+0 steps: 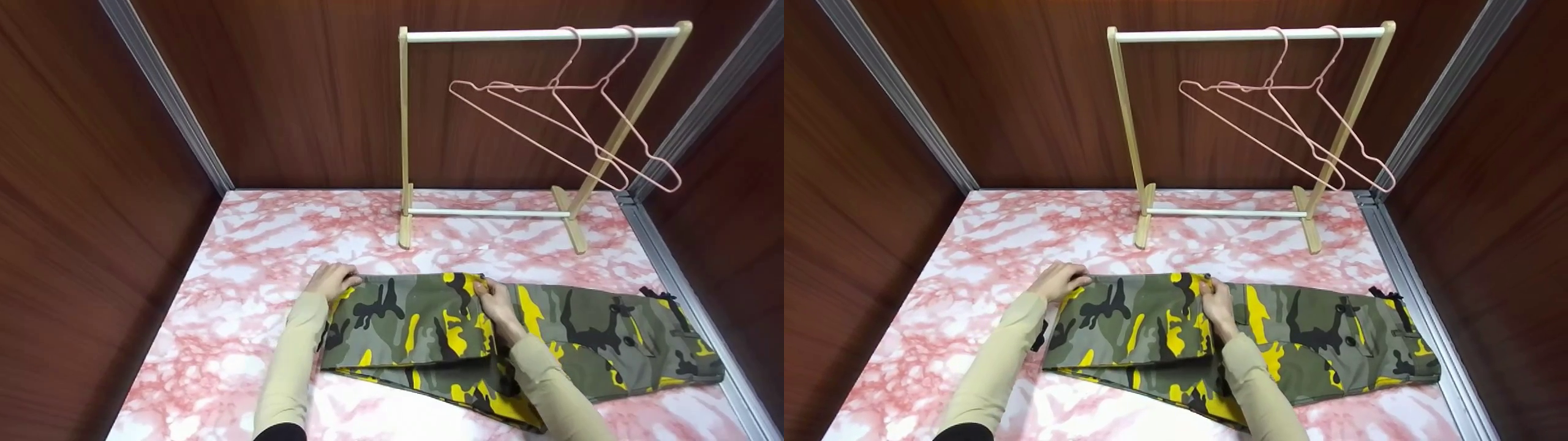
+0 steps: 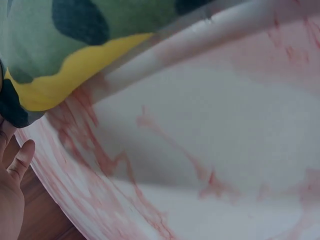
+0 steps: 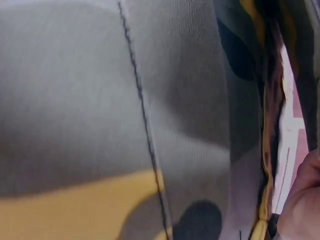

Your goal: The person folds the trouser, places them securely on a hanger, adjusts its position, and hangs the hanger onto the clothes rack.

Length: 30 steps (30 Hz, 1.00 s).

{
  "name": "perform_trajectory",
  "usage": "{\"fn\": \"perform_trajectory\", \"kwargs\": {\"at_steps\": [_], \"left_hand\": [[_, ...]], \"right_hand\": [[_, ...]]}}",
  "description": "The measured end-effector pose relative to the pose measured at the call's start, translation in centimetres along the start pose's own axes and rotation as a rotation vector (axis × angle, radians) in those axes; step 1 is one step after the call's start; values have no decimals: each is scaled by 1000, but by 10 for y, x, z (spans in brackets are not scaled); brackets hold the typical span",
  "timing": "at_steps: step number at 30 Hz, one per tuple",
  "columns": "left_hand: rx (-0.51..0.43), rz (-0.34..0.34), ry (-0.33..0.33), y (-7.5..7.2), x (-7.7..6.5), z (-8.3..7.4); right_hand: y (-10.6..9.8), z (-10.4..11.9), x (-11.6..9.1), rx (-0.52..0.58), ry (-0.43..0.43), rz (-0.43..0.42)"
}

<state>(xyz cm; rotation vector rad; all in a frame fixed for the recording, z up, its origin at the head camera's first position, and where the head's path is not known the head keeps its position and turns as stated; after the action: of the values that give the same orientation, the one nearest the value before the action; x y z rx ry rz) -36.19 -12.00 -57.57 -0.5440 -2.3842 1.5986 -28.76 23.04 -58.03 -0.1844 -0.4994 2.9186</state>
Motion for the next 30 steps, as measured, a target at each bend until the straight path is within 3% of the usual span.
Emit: {"fn": "perform_trajectory", "kwargs": {"at_steps": [6,15,18,23,30], "left_hand": [[3,23,-16,2,4,-4],[-14,0,28,2,10,-20],[-38,-2,60,3,13,-27],[-61,2,107,8,18,-36],[-66,23,88,20,23,-39]], "right_hand": [[-19,5,2,10,-1,15],[-60,2,3,88,5,141],[-74,-4,4,67,-5,158],[-93,-22,7,-58,4,153],[-111,-44,9,-140,59,137]]}}
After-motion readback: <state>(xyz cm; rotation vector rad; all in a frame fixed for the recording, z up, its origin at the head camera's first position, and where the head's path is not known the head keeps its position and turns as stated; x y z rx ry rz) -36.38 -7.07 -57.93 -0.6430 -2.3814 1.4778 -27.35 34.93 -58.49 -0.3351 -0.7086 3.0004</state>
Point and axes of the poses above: each hand's wrist, its own x-axis towards the middle knuckle, its own y-axis out of the palm, z = x × y, the point moved 5 cm from there along x, towards the middle knuckle, and after that the axes turned 2 degrees about -y, right-handed, at the moved point
